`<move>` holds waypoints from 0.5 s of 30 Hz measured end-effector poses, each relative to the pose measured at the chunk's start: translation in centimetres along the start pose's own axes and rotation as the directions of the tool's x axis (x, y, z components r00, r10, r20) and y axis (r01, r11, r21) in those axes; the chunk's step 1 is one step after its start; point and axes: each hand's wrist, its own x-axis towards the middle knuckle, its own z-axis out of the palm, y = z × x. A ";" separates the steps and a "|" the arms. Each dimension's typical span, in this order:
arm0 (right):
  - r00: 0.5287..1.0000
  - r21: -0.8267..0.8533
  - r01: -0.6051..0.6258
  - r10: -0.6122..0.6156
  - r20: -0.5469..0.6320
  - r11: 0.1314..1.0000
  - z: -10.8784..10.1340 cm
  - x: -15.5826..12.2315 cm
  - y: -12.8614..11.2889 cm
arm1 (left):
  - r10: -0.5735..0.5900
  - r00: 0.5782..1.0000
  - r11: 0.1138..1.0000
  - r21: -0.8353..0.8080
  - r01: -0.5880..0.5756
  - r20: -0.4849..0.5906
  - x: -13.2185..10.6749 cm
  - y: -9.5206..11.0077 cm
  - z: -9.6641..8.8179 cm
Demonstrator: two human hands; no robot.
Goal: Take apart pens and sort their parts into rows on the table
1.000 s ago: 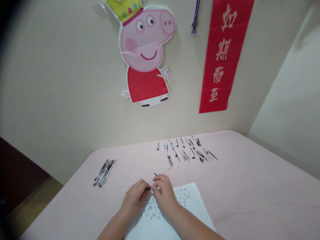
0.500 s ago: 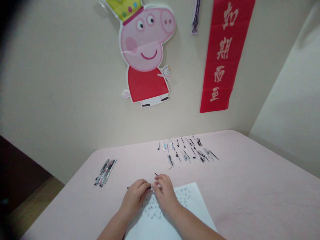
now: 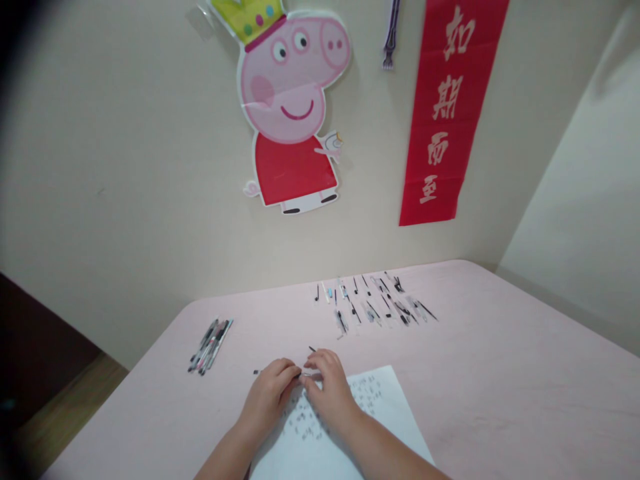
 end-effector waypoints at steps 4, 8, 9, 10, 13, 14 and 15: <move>0.999 -0.034 0.029 -0.028 0.025 0.999 -0.1 0.0 -0.1 | 0.001 1.000 1.000 0.010 -0.001 0.004 -0.1 0.0 0.0; 1.000 -0.008 0.015 -0.015 0.010 1.000 -0.1 0.0 -0.3 | 0.003 1.000 1.000 0.015 -0.003 0.008 -0.1 0.1 0.0; 1.000 0.001 0.006 -0.006 0.007 1.000 0.0 -0.1 -0.3 | 0.005 1.000 1.000 0.013 -0.005 0.007 -0.1 0.0 0.0; 1.000 0.008 0.001 -0.001 0.005 1.000 0.0 -0.1 -0.2 | 0.006 1.000 1.000 0.009 -0.006 0.004 -0.1 0.0 0.0; 1.000 0.016 0.025 -0.024 -0.019 1.000 0.0 0.0 0.1 | 0.004 1.000 1.000 -0.003 -0.004 -0.022 -0.1 -0.3 0.1; 0.999 0.018 0.040 -0.039 -0.035 0.999 0.0 0.0 0.2 | 0.005 0.999 1.000 -0.006 -0.006 -0.036 -0.1 -0.5 0.2; 0.997 0.019 0.052 -0.051 -0.052 0.998 -0.1 0.0 0.3 | 0.008 0.999 1.000 -0.009 -0.008 -0.049 -0.1 -0.6 0.2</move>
